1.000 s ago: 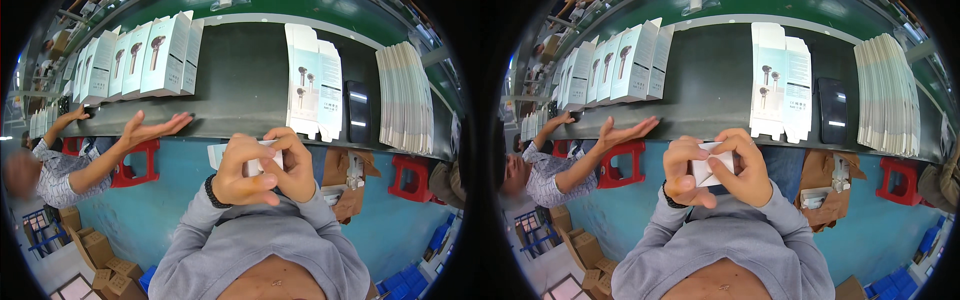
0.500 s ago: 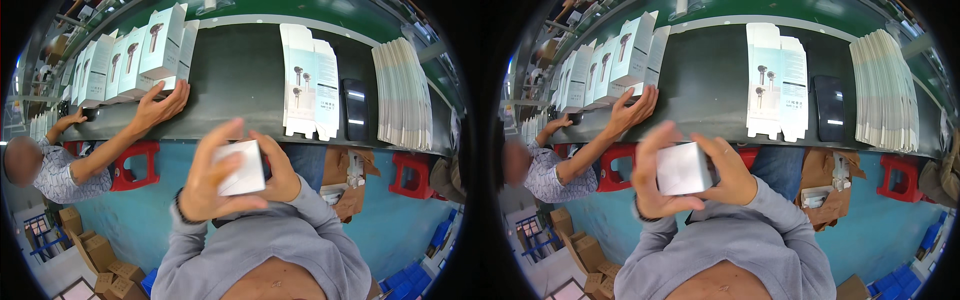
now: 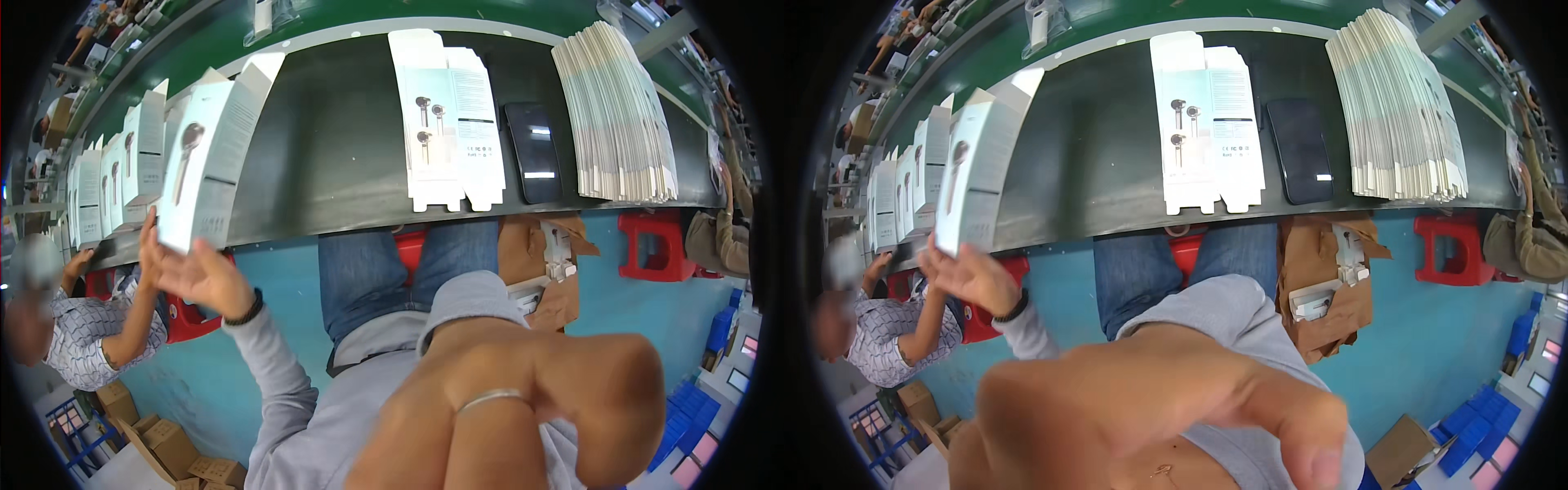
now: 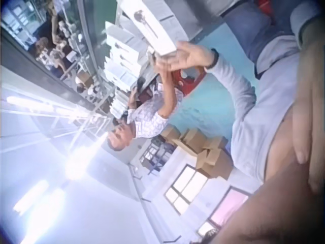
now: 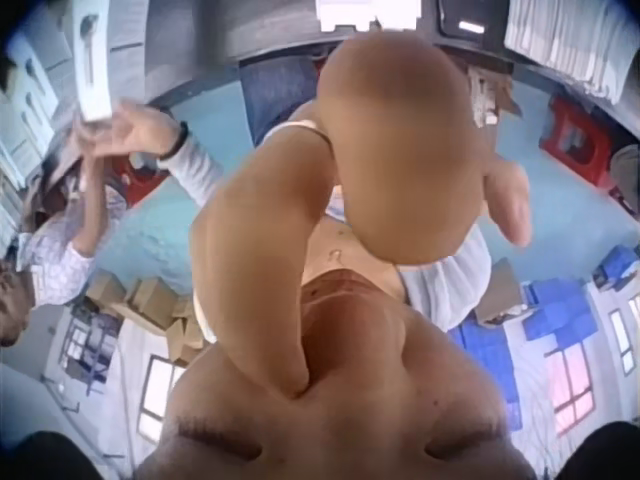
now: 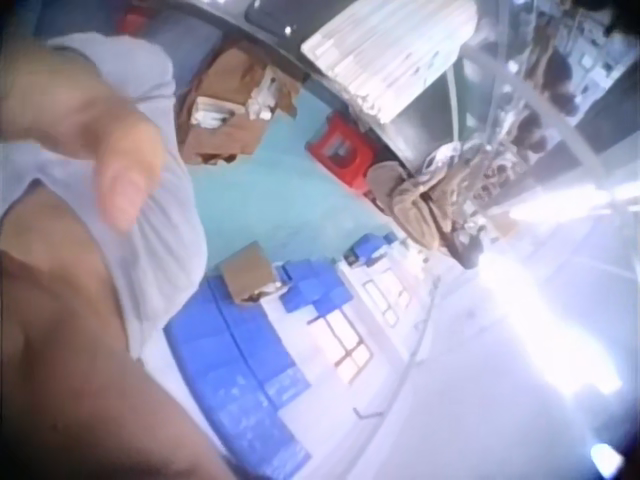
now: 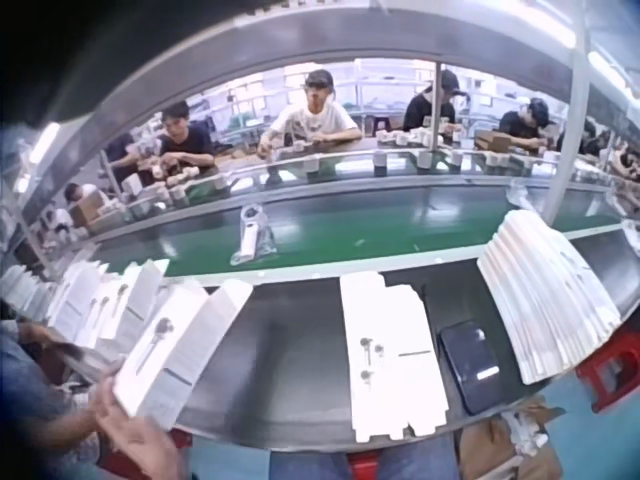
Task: Folding cardboard packaging boxes for electronic goods at an assembly line.
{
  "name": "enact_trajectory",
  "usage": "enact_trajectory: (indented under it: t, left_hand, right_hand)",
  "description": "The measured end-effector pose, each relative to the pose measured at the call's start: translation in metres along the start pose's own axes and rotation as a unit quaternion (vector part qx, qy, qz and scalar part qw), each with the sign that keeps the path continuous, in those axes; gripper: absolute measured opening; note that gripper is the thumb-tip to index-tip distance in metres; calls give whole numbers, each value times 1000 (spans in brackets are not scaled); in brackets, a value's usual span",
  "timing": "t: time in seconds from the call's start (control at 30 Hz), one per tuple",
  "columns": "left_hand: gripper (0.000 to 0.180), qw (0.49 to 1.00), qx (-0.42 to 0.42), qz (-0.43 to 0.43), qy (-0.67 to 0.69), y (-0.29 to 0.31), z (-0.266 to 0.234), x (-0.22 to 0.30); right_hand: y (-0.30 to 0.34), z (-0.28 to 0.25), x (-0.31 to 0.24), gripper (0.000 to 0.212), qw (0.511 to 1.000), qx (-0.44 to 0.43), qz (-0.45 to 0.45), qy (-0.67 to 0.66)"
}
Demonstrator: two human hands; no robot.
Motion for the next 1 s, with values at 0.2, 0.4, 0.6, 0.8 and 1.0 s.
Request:
enact_trajectory:
  t: [0.2, 0.4, 0.6, 0.8, 1.0]
  left_hand:
    - [63, 994, 8, -105, -35, 26, 26, -57]
    - [63, 983, -12, -181, -27, 30, 17, -74]
    - [62, 982, -12, -181, -59, 24, 19, -80]
    - [53, 962, 6, -116, -247, 10, -3, -83]
    - [38, 929, 25, 13, -369, -5, -16, -99]
  right_hand:
    - [-4, -4, 12, 18, 996, 14, -85, -36]
    - [-17, -15, 10, 40, 999, -44, 3, 10]
    - [-2, -17, 15, 55, 997, -25, -27, 74]
    - [-2, -36, -2, 55, 959, -55, 67, 270]
    - [50, -101, -78, 70, 653, 17, 80, 753]
Point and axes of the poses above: each hand's wrist, its own y-axis away from the middle knuckle, its own z-axis out of the palm, x = y × z, the point moved 3 cm from there along -y, towards the middle knuckle, and after that the axes turned 3 degrees about x, right-handed, at the moved point
